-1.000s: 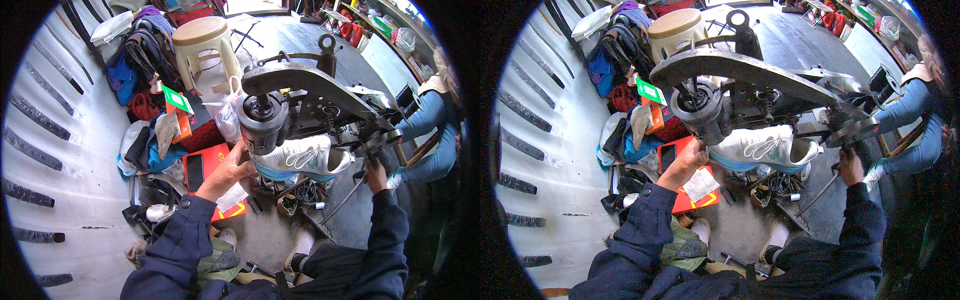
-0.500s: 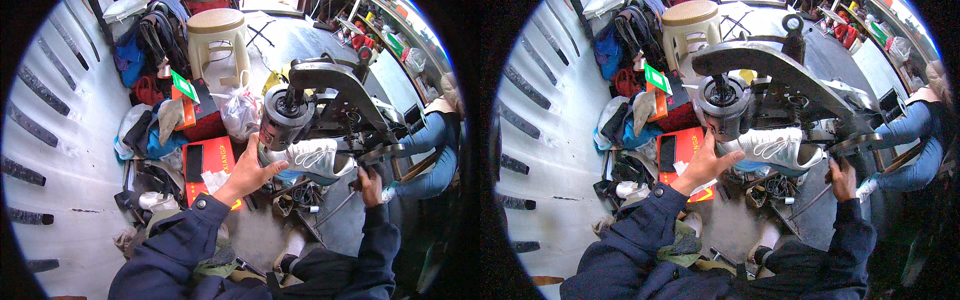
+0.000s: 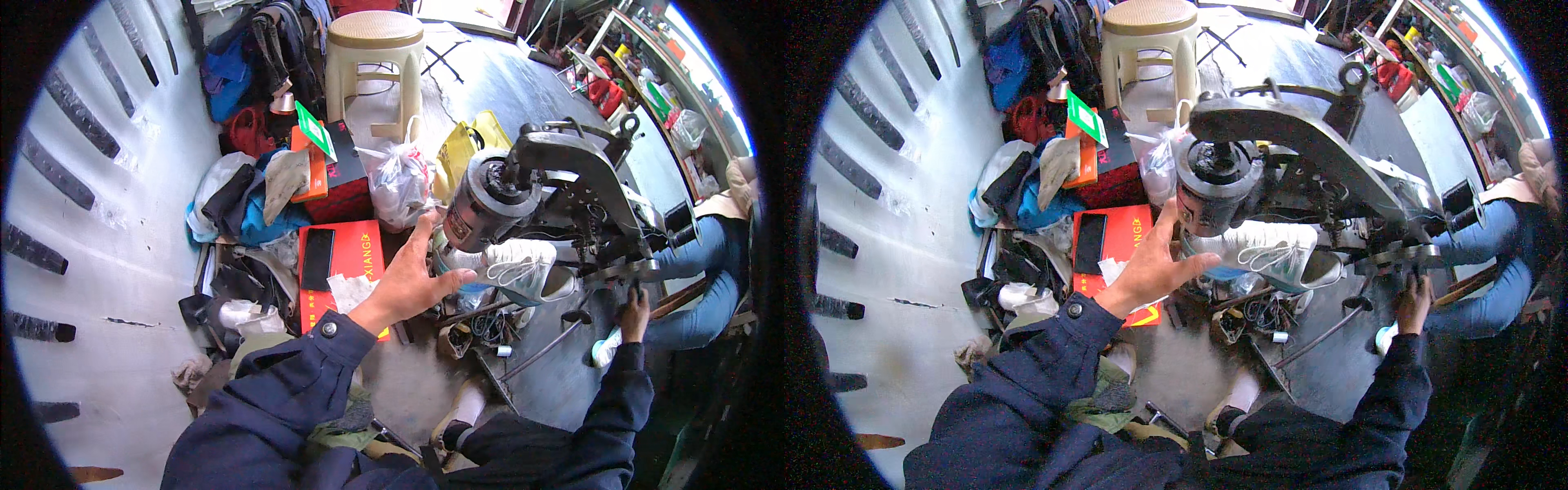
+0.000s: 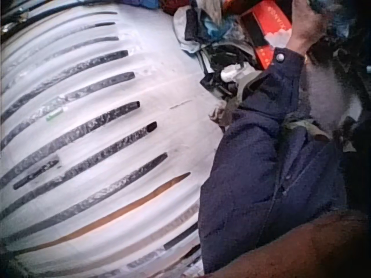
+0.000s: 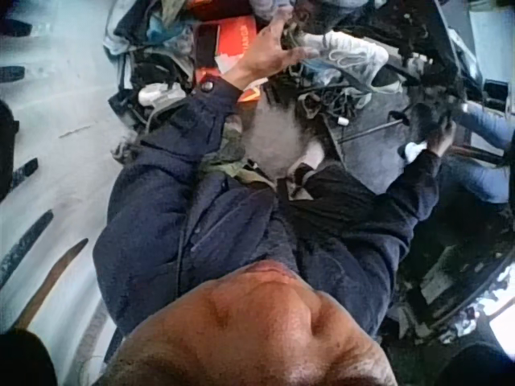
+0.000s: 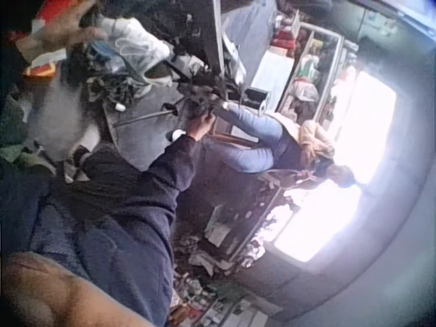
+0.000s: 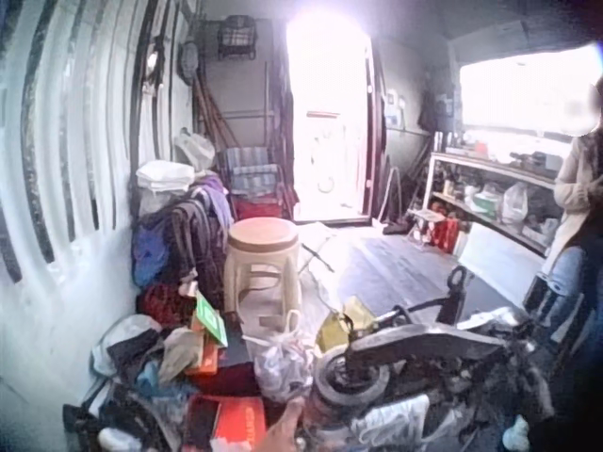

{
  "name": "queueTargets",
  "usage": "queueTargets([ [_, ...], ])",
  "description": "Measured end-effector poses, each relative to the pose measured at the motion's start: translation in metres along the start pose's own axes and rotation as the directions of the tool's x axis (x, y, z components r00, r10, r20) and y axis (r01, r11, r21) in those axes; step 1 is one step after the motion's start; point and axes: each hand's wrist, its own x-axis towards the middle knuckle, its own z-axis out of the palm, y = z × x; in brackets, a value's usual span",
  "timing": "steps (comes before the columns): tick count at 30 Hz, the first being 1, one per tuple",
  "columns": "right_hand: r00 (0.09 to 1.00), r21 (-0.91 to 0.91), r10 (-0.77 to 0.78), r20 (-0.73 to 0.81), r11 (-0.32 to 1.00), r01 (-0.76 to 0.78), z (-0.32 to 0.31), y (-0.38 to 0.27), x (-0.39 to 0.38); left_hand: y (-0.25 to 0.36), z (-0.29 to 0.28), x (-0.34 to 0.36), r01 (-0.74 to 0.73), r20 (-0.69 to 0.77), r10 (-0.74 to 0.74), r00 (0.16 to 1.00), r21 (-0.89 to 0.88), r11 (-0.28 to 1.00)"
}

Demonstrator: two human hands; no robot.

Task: The person positions a white and blue sneaker on a sewing machine and stitches along the upper. They adjust the shoe and thread, then use shears to cut the thread before continuing to sew.

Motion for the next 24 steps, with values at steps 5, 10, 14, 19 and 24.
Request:
queueTargets([
  [5, 0.79, 0.666, 0.274, 0.549, 0.428, -0.611, 0.008, -0.087, -0.02, 0.011, -0.007, 0.003, -0.216, -0.053, 0.215, 0.975, -0.019, 0.976],
  [10, 0.771, 0.705, 0.199, 0.605, 0.317, -0.635, -0.031, -0.132, -0.014, 0.02, -0.011, 0.005, -0.308, -0.127, 0.305, 0.944, -0.004, 0.952],
  [14, 0.768, 0.7, 0.213, 0.604, 0.318, -0.639, -0.032, -0.134, -0.01, 0.021, -0.008, -0.011, -0.305, -0.189, 0.291, 0.938, -0.048, 0.951],
  [19, 0.77, 0.748, 0.205, 0.605, 0.186, -0.637, -0.02, -0.13, -0.014, 0.011, -0.008, -0.015, -0.264, -0.129, 0.276, 0.953, 0.097, 0.959],
  [24, 0.79, 0.764, 0.183, 0.585, 0.201, -0.613, -0.03, -0.135, -0.011, -0.007, -0.002, -0.007, -0.141, -0.01, 0.143, 0.99, 0.1, 0.985],
])
